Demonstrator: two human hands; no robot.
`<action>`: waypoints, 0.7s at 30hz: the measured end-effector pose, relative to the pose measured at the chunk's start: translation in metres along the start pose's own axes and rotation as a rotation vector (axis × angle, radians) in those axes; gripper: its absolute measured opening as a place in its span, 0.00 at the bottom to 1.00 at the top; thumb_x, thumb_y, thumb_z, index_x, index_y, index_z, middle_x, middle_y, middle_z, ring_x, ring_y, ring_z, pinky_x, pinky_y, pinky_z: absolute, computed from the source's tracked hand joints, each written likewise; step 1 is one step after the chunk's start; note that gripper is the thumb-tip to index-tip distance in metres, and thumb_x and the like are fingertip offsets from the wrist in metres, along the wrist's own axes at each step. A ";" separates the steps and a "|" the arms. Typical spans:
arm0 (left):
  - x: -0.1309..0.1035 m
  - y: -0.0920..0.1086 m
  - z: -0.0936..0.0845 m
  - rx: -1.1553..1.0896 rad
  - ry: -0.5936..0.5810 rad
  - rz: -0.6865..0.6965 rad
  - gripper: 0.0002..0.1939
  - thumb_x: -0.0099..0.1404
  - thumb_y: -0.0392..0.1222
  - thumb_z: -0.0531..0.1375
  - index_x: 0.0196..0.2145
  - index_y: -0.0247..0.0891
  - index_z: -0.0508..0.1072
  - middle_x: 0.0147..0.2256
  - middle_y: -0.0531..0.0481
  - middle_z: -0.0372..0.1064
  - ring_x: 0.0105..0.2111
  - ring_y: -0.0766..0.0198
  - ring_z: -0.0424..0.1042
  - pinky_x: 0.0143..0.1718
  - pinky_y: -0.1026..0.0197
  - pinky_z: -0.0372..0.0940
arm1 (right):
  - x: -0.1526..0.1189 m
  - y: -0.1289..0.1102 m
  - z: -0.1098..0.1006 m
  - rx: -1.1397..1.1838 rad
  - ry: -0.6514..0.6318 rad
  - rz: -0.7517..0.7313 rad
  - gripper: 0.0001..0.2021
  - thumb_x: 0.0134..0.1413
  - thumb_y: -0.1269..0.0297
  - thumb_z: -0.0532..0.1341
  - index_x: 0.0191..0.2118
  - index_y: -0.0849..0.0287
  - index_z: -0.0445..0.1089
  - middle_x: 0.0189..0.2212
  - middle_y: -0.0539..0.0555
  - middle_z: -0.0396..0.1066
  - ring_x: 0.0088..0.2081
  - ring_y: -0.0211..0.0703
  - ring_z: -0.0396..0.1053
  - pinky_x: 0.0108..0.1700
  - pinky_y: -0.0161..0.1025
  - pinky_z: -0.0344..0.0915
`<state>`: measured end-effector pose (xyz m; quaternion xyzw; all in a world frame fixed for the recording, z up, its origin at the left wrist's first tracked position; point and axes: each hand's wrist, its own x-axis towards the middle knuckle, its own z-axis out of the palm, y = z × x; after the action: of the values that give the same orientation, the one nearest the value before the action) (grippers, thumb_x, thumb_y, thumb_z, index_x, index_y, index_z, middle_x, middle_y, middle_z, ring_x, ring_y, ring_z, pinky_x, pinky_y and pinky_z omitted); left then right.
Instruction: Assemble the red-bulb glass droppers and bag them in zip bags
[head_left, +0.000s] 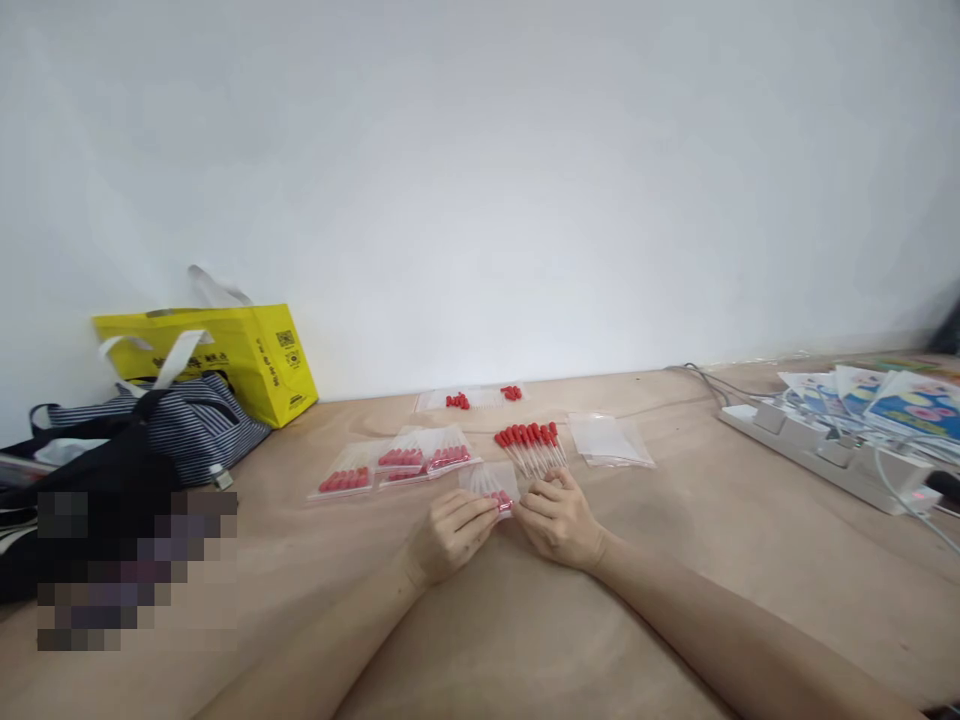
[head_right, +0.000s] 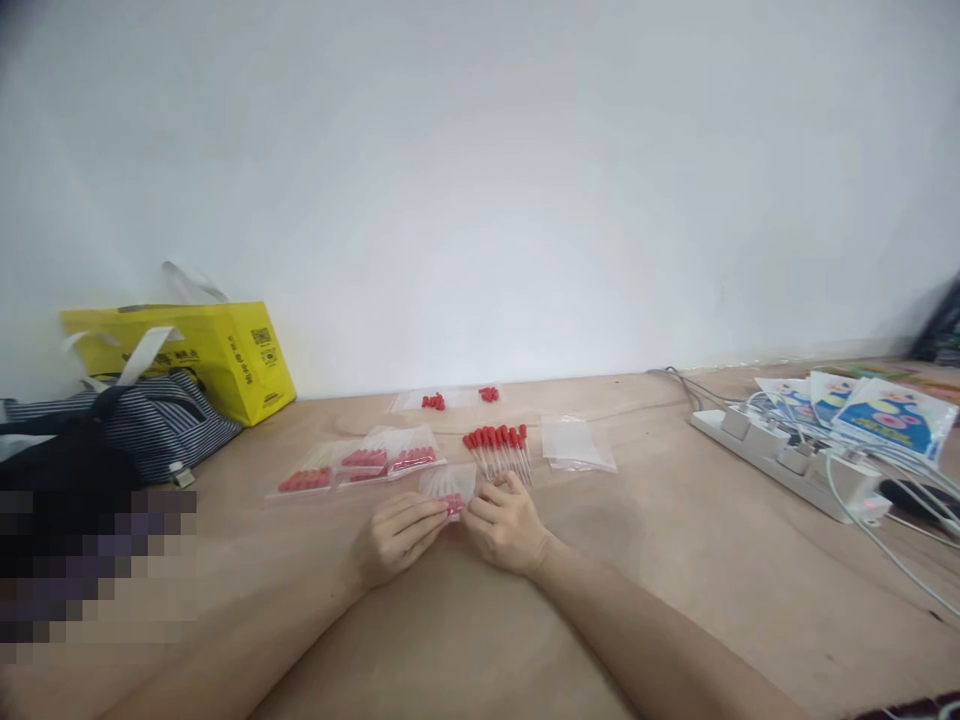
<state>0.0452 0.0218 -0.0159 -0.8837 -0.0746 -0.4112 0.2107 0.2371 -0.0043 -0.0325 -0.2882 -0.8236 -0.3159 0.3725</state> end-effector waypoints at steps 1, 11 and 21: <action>0.001 0.000 0.000 0.005 0.002 0.006 0.07 0.59 0.30 0.55 0.35 0.36 0.69 0.32 0.50 0.73 0.32 0.66 0.71 0.33 0.63 0.67 | 0.000 0.000 0.000 0.007 0.002 0.001 0.08 0.50 0.75 0.52 0.25 0.61 0.65 0.17 0.47 0.61 0.25 0.34 0.55 0.34 0.39 0.47; 0.003 0.000 -0.001 0.051 -0.029 0.067 0.06 0.59 0.29 0.53 0.31 0.34 0.68 0.30 0.49 0.73 0.28 0.66 0.70 0.30 0.61 0.65 | 0.000 0.000 0.003 0.048 0.024 -0.056 0.06 0.53 0.74 0.53 0.33 0.61 0.66 0.22 0.48 0.67 0.27 0.33 0.58 0.36 0.39 0.50; -0.001 -0.001 -0.005 0.124 -0.052 0.045 0.07 0.60 0.29 0.52 0.31 0.34 0.68 0.29 0.48 0.72 0.30 0.66 0.69 0.34 0.60 0.64 | 0.000 -0.003 0.001 0.016 0.014 -0.040 0.09 0.52 0.75 0.50 0.30 0.60 0.66 0.22 0.48 0.67 0.26 0.34 0.58 0.39 0.42 0.48</action>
<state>0.0411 0.0201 -0.0134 -0.8809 -0.0854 -0.3777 0.2721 0.2349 -0.0054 -0.0339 -0.2664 -0.8291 -0.3186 0.3745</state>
